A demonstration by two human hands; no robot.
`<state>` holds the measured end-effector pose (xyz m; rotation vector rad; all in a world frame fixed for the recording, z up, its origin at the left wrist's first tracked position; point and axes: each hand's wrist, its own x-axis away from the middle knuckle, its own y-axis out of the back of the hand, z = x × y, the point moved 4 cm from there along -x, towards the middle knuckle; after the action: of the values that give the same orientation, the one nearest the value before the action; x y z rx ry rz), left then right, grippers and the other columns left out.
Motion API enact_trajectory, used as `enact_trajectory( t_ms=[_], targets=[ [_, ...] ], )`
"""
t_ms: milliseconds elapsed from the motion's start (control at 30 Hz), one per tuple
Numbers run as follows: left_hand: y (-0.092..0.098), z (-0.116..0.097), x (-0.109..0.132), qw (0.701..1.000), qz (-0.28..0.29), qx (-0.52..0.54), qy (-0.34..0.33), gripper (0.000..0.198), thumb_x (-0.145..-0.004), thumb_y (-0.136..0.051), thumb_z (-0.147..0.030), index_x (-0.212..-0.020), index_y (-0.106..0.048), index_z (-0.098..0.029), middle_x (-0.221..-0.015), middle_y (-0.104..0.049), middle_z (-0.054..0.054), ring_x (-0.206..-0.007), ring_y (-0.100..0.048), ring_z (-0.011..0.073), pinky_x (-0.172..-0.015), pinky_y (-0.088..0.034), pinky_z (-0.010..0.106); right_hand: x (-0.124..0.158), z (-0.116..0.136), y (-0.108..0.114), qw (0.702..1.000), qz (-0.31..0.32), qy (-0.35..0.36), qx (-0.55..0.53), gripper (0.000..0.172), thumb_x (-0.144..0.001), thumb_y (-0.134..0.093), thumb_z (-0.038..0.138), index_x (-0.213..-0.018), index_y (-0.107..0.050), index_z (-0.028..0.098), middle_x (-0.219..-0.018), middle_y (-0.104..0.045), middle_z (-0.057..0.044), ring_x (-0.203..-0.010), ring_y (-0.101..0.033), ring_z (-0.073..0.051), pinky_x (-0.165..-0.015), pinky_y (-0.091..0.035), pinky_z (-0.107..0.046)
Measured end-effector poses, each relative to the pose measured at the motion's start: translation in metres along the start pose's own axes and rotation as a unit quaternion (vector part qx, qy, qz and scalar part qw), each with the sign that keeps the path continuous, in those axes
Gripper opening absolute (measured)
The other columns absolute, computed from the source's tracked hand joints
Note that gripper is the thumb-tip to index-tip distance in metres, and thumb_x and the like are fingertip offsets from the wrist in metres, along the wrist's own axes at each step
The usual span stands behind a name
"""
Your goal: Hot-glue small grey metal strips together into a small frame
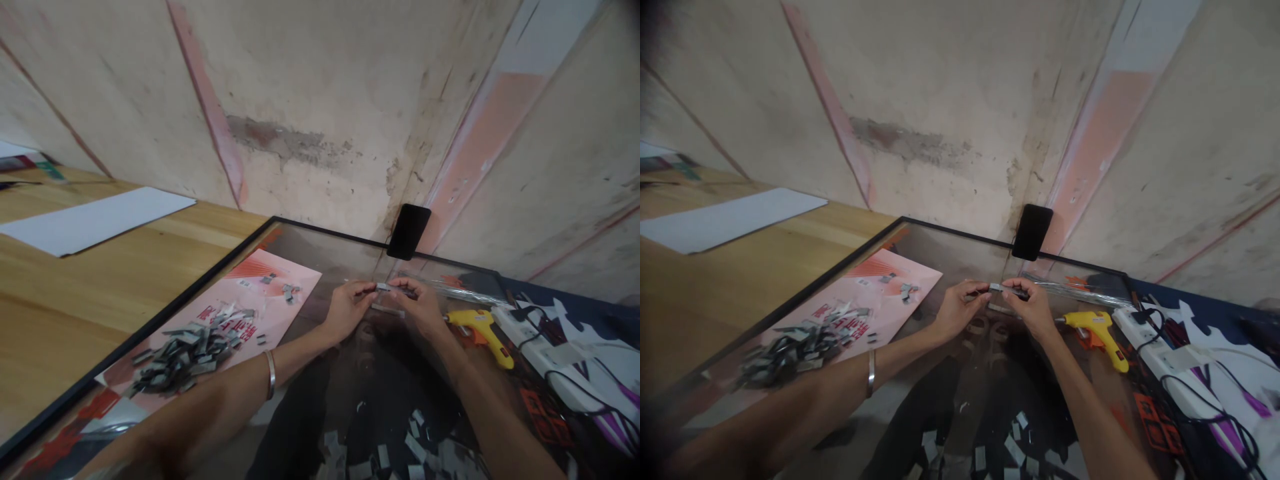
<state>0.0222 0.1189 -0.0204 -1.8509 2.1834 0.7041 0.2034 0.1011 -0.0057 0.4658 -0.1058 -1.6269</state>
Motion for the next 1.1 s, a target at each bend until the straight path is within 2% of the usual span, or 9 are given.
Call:
enact_trajectory(
  t_ms=[833, 1100],
  targets=[
    [0.0001, -0.0016, 0.0001, 1.0, 0.001, -0.002, -0.005, 0.02, -0.081, -0.063, -0.023, -0.099, -0.07, -0.016, -0.095, -0.071, 0.007, -0.085, -0.065, 0.0162, -0.078, -0.052, 0.028, -0.0003, 0.0009, -0.001, 1.0, -0.008, 0.0, 0.003, 0.026, -0.073, -0.068, 0.038, -0.092, -0.069, 0.02, -0.081, -0.067, -0.003, -0.071, -0.058, -0.016, -0.067, -0.045, -0.029],
    [0.0002, -0.002, -0.0001, 1.0, 0.005, -0.002, -0.006, 0.02, -0.082, -0.062, -0.022, -0.099, -0.07, -0.016, -0.094, -0.071, 0.006, -0.085, -0.064, 0.0157, -0.077, -0.052, 0.027, -0.0002, -0.0005, -0.0012, 1.0, -0.008, -0.001, 0.002, 0.027, -0.074, -0.068, 0.038, -0.093, -0.069, 0.019, -0.084, -0.068, -0.003, -0.074, -0.059, -0.017, -0.07, -0.045, -0.029]
  ],
)
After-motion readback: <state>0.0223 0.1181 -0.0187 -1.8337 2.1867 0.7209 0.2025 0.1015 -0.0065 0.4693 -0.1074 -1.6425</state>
